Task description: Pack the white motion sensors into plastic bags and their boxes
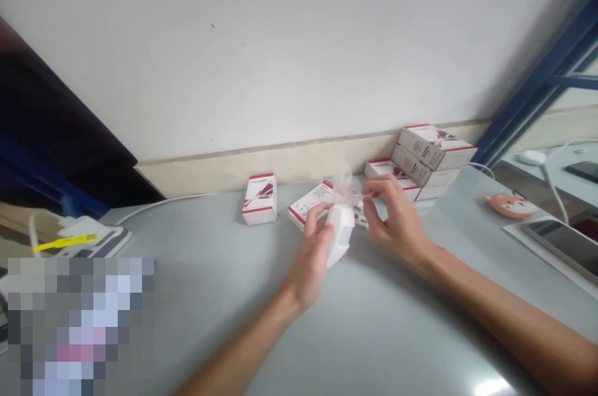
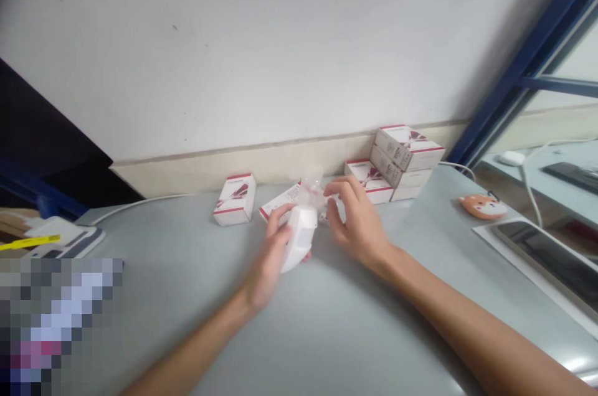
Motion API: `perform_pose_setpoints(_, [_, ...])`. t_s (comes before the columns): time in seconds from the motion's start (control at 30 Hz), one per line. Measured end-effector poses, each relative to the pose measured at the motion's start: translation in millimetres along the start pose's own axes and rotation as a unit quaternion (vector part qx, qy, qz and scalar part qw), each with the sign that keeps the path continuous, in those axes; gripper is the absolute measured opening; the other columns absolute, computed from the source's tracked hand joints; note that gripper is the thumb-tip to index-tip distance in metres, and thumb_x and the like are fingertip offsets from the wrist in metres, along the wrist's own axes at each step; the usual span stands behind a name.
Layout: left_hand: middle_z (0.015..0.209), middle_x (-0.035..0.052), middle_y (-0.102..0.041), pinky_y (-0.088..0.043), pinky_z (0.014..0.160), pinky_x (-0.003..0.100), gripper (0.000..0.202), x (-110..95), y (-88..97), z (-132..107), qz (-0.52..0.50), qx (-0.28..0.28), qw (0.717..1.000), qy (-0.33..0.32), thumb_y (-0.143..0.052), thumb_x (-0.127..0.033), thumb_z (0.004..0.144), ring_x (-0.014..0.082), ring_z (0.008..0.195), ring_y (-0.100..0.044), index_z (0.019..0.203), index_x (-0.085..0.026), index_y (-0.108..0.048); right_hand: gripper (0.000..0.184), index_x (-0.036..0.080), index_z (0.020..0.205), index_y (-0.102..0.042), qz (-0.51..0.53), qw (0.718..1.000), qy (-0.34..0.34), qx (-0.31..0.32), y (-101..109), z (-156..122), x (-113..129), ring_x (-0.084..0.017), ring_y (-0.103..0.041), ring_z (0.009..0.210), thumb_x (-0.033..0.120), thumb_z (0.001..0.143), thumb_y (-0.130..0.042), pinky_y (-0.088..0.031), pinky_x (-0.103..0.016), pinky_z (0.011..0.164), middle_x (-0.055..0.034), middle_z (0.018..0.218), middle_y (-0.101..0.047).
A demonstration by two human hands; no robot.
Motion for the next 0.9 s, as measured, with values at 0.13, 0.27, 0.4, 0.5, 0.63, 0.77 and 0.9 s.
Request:
perform_pose_setpoints(0.13, [0.107, 0.0034, -0.067, -0.053, 0.080, 0.033, 0.048, 3, 1.6, 1, -0.013, 0.009, 1.000, -0.009, -0.052, -0.054, 0.104, 0.0182, 0.082, -0.064, 0.146, -0.032, -0.044, 0.004, 0.027, 0.109, -0.056, 0.077, 0.992, -0.042, 0.094, -5, -2, -1, -0.024, -0.062, 0.092, 0.027, 0.106, -0.053, -0.054, -0.041, 0.082, -0.0066, 0.103, -0.066])
perform_pose_setpoints(0.27, [0.106, 0.0036, -0.066, -0.053, 0.076, 0.033, 0.046, 7, 4.9, 3, -0.021, 0.014, 1.000, -0.014, -0.047, -0.054, 0.106, 0.0177, 0.079, -0.065, 0.146, -0.031, -0.045, 0.017, 0.026, 0.115, -0.062, 0.197, 0.965, -0.117, 0.131, -12, -5, -2, -0.022, -0.066, 0.098, 0.038, 0.109, -0.052, -0.056, -0.040, 0.091, -0.0064, 0.112, -0.071])
perform_pose_setpoints(0.4, [0.108, 0.0053, -0.066, -0.053, 0.073, 0.031, 0.047, 7, 7.6, 4, -0.002, 0.013, 1.000, -0.021, -0.049, -0.055, 0.105, 0.0167, 0.078, -0.064, 0.144, -0.028, -0.049, 0.021, 0.026, 0.116, -0.064, 0.254, 0.946, -0.154, 0.127, -13, -4, 3, -0.021, -0.067, 0.103, 0.044, 0.106, -0.059, -0.054, -0.040, 0.096, -0.0056, 0.115, -0.071])
perform_pose_setpoints(0.5, [0.114, 0.0069, -0.067, -0.053, 0.074, 0.031, 0.049, 5, 8.6, 3, 0.023, 0.009, 0.999, -0.027, -0.051, -0.057, 0.104, 0.0178, 0.082, -0.063, 0.144, -0.028, -0.051, 0.021, 0.025, 0.107, -0.067, 0.248, 0.944, -0.173, 0.128, -11, -2, 7, -0.020, -0.066, 0.096, 0.045, 0.105, -0.060, -0.054, -0.038, 0.090, -0.0039, 0.107, -0.071])
perform_pose_setpoints(0.63, [0.117, 0.0077, -0.067, -0.052, 0.079, 0.032, 0.049, 3, 5.8, -2, 0.046, 0.002, 0.999, -0.024, -0.056, -0.057, 0.103, 0.0205, 0.091, -0.062, 0.142, -0.028, -0.052, 0.023, 0.024, 0.096, -0.064, 0.220, 0.957, -0.164, 0.094, -7, 2, 9, -0.018, -0.063, 0.084, 0.045, 0.106, -0.060, -0.054, -0.035, 0.079, -0.0024, 0.094, -0.068])
perform_pose_setpoints(0.77, [0.114, 0.0074, -0.068, -0.049, 0.087, 0.034, 0.044, 0, 0.6, -7, 0.077, 0.005, 0.996, -0.042, -0.057, -0.054, 0.103, 0.0242, 0.102, -0.061, 0.137, -0.027, -0.052, 0.017, 0.025, 0.099, -0.062, 0.191, 0.972, -0.110, 0.078, -4, 2, 9, -0.019, -0.062, 0.082, 0.039, 0.107, -0.057, -0.054, -0.035, 0.076, -0.0032, 0.093, -0.067])
perform_pose_setpoints(0.9, [0.113, 0.0071, -0.068, -0.047, 0.089, 0.034, 0.040, 0, 1.1, -8, 0.108, -0.001, 0.992, -0.059, -0.054, -0.052, 0.105, 0.0248, 0.106, -0.061, 0.135, -0.026, -0.049, 0.012, 0.027, 0.111, -0.066, 0.171, 0.978, -0.074, 0.097, -5, 1, 4, -0.021, -0.067, 0.089, 0.034, 0.107, -0.057, -0.056, -0.037, 0.079, -0.0048, 0.101, -0.072])
Point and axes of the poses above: each hand's wrist, its own z-axis towards the middle knuckle, its own y-axis out of the back of the hand, x = y × z, the point moved 2 cm from there along z, towards the middle knuckle
